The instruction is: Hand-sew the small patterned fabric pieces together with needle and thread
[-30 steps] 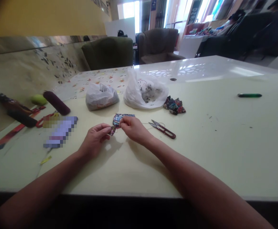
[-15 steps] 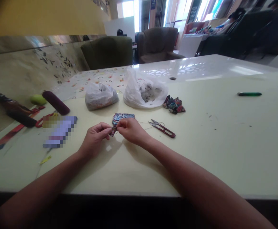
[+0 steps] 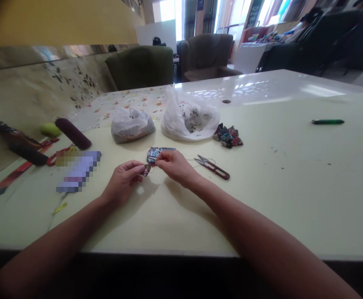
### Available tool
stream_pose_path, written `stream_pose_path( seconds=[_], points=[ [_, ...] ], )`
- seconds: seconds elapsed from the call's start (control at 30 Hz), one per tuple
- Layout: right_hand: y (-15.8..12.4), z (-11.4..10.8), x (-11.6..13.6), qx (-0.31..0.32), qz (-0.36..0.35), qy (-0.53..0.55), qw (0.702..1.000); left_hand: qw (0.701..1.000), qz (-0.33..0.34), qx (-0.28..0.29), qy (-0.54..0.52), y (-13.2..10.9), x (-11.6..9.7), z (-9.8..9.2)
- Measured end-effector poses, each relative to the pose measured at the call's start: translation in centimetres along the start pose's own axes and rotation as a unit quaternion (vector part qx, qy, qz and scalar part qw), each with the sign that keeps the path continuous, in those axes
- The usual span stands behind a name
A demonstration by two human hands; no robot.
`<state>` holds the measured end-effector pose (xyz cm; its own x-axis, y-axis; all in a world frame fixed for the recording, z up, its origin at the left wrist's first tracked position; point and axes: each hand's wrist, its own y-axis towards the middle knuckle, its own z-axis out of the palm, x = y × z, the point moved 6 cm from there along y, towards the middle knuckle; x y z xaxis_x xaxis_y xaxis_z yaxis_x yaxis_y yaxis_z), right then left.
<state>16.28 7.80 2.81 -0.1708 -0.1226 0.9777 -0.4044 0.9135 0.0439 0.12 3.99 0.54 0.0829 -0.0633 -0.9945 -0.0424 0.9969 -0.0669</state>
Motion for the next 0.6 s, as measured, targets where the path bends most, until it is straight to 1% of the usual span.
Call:
stream_pose_path(
  seconds=[0.1,0.23,0.33,0.53,0.6],
  points=[
    [0.0,0.2,0.2,0.001,-0.022,-0.017,1.0,1.0,-0.003,-0.003,-0.005,0.1,0.1,-0.1],
    [-0.1,0.8,0.4,0.03,-0.051,-0.046,0.997,1.0,-0.005,0.004,-0.006,0.0,0.0,0.0],
    [-0.1,0.7,0.4,0.026,-0.063,-0.066,0.996,1.0,-0.011,0.009,-0.011,0.0,0.0,0.1],
    [0.1,-0.1,0.0,0.011,-0.047,-0.054,0.997,0.997,-0.054,0.003,-0.046,0.0,0.5,0.2],
    [0.4,-0.6,-0.4,0.003,-0.029,-0.048,0.998,0.997,-0.062,0.002,-0.053,0.1,0.6,0.1]
  ],
)
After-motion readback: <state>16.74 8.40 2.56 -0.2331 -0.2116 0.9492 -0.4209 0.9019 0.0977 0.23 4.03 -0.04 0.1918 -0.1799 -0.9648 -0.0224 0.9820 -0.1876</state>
